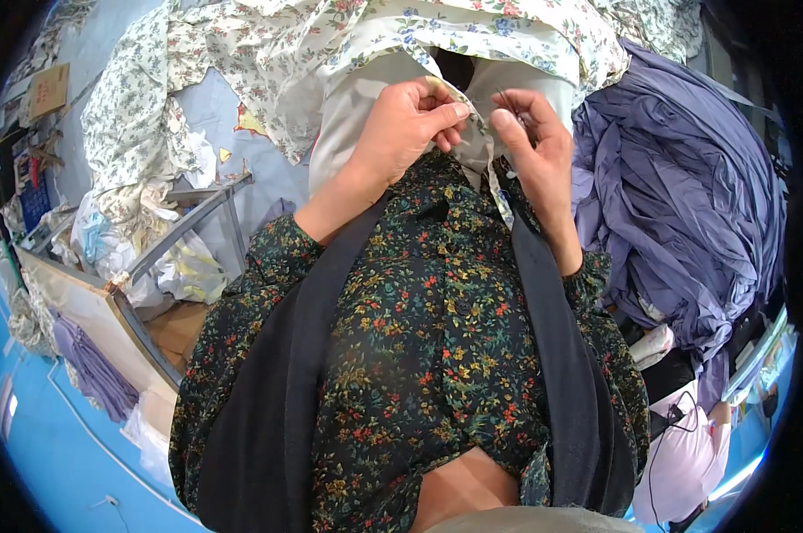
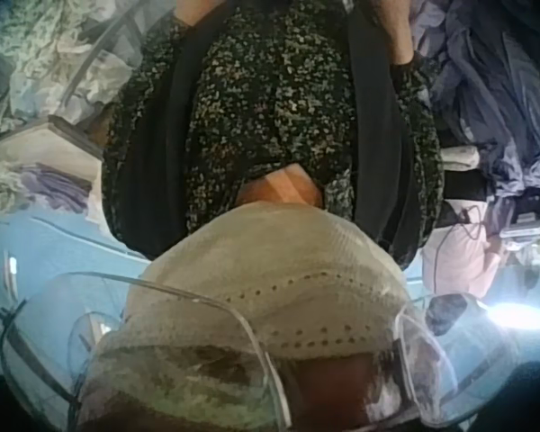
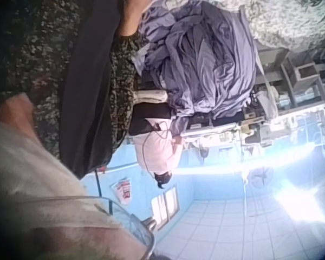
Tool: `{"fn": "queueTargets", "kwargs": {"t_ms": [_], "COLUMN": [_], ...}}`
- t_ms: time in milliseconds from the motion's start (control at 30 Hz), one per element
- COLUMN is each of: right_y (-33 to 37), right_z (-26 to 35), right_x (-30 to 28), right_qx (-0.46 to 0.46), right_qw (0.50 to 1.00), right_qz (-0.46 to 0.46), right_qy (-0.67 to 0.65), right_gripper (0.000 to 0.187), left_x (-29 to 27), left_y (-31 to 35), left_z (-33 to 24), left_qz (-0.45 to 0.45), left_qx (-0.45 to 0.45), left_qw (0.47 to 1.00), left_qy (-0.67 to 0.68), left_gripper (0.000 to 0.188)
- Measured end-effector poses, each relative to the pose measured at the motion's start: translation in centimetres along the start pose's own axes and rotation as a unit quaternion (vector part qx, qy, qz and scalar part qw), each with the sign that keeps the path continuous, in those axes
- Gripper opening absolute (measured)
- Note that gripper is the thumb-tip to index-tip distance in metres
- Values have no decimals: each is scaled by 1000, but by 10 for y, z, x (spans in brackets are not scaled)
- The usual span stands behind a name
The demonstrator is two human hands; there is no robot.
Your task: The person trims loose threads from floral fabric pieces using thread snips, shakes and turns the fabric over, and cuts remaining threads.
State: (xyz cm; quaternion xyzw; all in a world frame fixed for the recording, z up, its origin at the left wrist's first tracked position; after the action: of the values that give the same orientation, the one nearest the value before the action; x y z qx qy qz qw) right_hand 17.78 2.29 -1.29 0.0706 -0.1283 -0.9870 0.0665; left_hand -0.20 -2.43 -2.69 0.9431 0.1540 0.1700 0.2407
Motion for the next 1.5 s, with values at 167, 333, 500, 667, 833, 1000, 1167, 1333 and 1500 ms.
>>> {"fn": "queueTargets", "kwargs": {"t_ms": [167, 333, 500, 667, 833, 1000, 1167, 1333, 1500], "right_y": [-8, -12, -12, 1, 3, 1, -3, -9, -14], "right_z": [6, -9, -16, -3, 5, 0, -8, -8, -10], "right_x": [11, 5, -10, -5, 4, 9, -1, 3, 1], "right_qx": [-100, -9, 102, -94, -124, -173, -68, 4, 77], "right_qw": [992, 995, 977, 990, 977, 972, 994, 997, 989], "right_qz": [47, 92, 45, 9, 29, 14, 32, 76, 115], "right_qy": [62, -30, -183, 105, 171, 157, 73, -5, -50], "right_gripper": [15, 12, 18, 21, 21, 21, 21, 14, 10], "left_x": [3, 3, 0, 1, 3, 3, 3, 2, 6], "left_y": [6, 7, 3, 3, 4, 5, 5, 5, 8], "left_z": [4, 3, 7, 4, 6, 5, 5, 3, 0], "left_qz": [-27, -17, -11, -24, -12, -8, -12, -27, -21], "left_qx": [35, 28, -17, -16, -22, -16, -38, -35, -11], "left_qw": [995, 997, 1000, 998, 998, 998, 996, 997, 1000], "left_qy": [-89, -68, -18, 58, 63, 68, 76, 64, -17], "left_gripper": [17, 13, 15, 17, 17, 17, 17, 17, 16]}}
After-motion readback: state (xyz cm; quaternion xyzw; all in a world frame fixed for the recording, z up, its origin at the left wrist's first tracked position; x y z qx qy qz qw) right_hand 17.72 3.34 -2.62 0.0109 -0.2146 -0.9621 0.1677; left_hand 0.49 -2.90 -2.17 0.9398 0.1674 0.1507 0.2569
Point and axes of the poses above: each hand's wrist, its own y-axis away from the middle knuckle, its own x-axis out of the palm, z = x × y, the point moved 1 cm from there along -y, towards the middle knuckle, and after that the axes turned 14 degrees about -z, right-handed, at the moved point
